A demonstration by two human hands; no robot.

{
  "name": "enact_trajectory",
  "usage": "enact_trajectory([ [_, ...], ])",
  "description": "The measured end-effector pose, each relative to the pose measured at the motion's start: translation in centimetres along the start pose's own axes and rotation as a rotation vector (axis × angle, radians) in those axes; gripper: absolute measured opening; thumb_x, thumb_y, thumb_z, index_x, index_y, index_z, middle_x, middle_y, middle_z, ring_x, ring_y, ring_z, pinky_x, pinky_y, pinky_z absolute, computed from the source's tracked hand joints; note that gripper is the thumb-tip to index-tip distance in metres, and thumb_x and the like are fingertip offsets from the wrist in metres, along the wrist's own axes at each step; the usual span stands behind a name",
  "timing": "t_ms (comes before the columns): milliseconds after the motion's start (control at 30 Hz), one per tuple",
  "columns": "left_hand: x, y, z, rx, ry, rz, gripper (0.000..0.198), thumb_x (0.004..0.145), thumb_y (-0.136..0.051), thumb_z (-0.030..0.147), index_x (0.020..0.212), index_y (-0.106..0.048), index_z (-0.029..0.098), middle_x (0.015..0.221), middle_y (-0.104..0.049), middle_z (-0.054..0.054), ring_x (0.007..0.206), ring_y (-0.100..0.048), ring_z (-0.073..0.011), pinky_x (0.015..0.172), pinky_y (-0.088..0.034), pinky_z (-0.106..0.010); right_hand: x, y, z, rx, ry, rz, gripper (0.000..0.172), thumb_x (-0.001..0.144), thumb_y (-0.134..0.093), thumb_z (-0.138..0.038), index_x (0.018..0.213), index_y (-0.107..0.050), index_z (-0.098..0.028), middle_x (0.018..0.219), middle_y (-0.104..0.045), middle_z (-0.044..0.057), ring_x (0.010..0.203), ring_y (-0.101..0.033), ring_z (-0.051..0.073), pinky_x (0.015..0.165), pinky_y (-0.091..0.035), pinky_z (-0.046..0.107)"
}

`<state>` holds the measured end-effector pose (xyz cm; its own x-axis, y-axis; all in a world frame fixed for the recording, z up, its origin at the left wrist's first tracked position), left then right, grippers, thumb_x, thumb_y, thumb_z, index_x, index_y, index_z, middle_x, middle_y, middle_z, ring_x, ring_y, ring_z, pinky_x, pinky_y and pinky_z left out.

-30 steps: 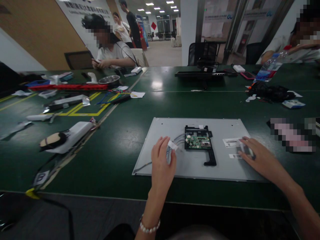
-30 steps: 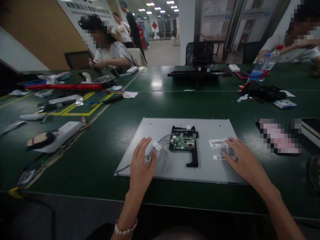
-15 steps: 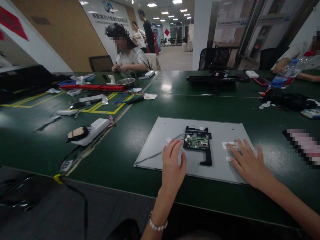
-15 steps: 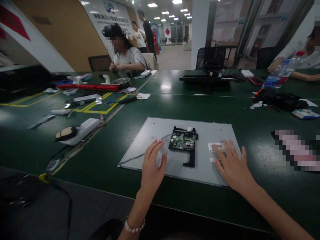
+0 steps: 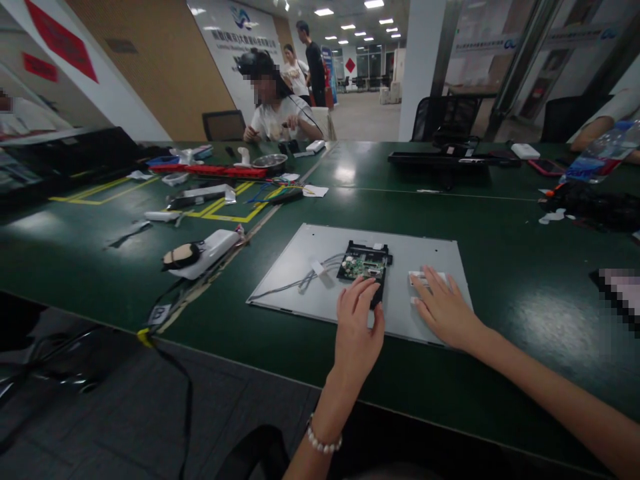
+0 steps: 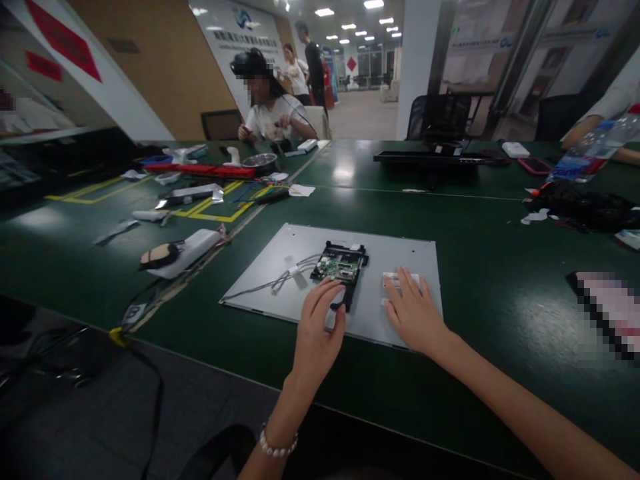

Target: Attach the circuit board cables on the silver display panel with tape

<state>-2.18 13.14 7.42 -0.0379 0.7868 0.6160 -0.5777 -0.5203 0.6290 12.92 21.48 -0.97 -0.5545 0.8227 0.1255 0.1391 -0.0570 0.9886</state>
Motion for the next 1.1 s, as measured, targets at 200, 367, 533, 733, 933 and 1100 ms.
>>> enact_trajectory([
  [200,-0.1,-0.1,-0.2,-0.007,0.020,-0.008,0.037,0.091,-0.046,0.012,0.127,-0.050,0.021,0.129,-0.057,-0.012,0.131,-0.046,-0.0248,0.110,-0.039,-0.051,2.2,0.4,-2.2,0.059,-0.006,-0.006,0.054,0.099,-0.032,-0.036,0.147,-0.037,-0.012,0.156,-0.029,0.021,0.146,-0.022,0.031,0.115,-0.020,0.051],
  [367,-0.3,0.0,-0.4,-0.006,0.034,0.001,0.039,0.091,-0.047,0.013,0.129,-0.048,0.021,0.130,-0.057,-0.012,0.131,-0.047,-0.0251,0.109,-0.040,-0.050,3.5,0.5,-3.9,0.099,0.012,0.044,0.054,0.099,-0.031,-0.037,0.146,-0.038,-0.012,0.155,-0.030,0.021,0.145,-0.023,0.032,0.112,-0.024,0.053],
  [533,-0.4,-0.1,-0.5,-0.003,0.034,-0.003,0.037,0.091,-0.047,0.011,0.127,-0.050,0.020,0.129,-0.057,-0.011,0.131,-0.046,-0.0240,0.110,-0.039,-0.049,4.8,0.5,-5.5,0.098,0.026,0.086,0.053,0.098,-0.035,-0.034,0.145,-0.039,-0.010,0.153,-0.034,0.022,0.143,-0.027,0.034,0.111,-0.026,0.054],
  [733,-0.3,-0.2,-0.4,0.007,0.032,-0.002,0.034,0.090,-0.047,0.011,0.123,-0.053,0.019,0.127,-0.059,-0.011,0.129,-0.048,-0.0246,0.109,-0.040,-0.051,5.8,0.8,-6.7,0.082,0.003,0.021,0.053,0.098,-0.036,-0.030,0.145,-0.039,-0.006,0.153,-0.031,0.026,0.144,-0.026,0.035,0.112,-0.024,0.054],
  [933,-0.4,-0.3,-0.6,0.004,0.029,-0.004,0.035,0.089,-0.047,0.009,0.122,-0.053,0.019,0.125,-0.060,-0.011,0.130,-0.047,-0.0243,0.109,-0.039,-0.051,6.6,0.8,-7.7,0.054,0.001,-0.038,0.055,0.097,-0.040,-0.031,0.146,-0.037,-0.005,0.154,-0.029,0.027,0.143,-0.025,0.036,0.112,-0.023,0.054],
  [1100,-0.4,-0.5,-0.6,0.003,0.041,-0.009,0.034,0.089,-0.048,0.011,0.122,-0.054,0.020,0.125,-0.060,-0.010,0.129,-0.048,-0.0236,0.109,-0.041,-0.049,7.0,0.5,-8.0,0.042,-0.004,-0.053,0.058,0.095,-0.043,-0.032,0.147,-0.036,-0.007,0.155,-0.030,0.024,0.143,-0.026,0.037,0.112,-0.023,0.054],
])
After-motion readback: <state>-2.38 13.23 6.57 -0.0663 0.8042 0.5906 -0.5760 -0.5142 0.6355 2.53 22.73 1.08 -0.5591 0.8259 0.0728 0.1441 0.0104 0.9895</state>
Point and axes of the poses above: each hand's wrist, its own x-axis towards the middle knuckle, its own y-axis out of the back of the hand, z = x × y, the point moved 9 cm from there along x, towards the middle knuckle
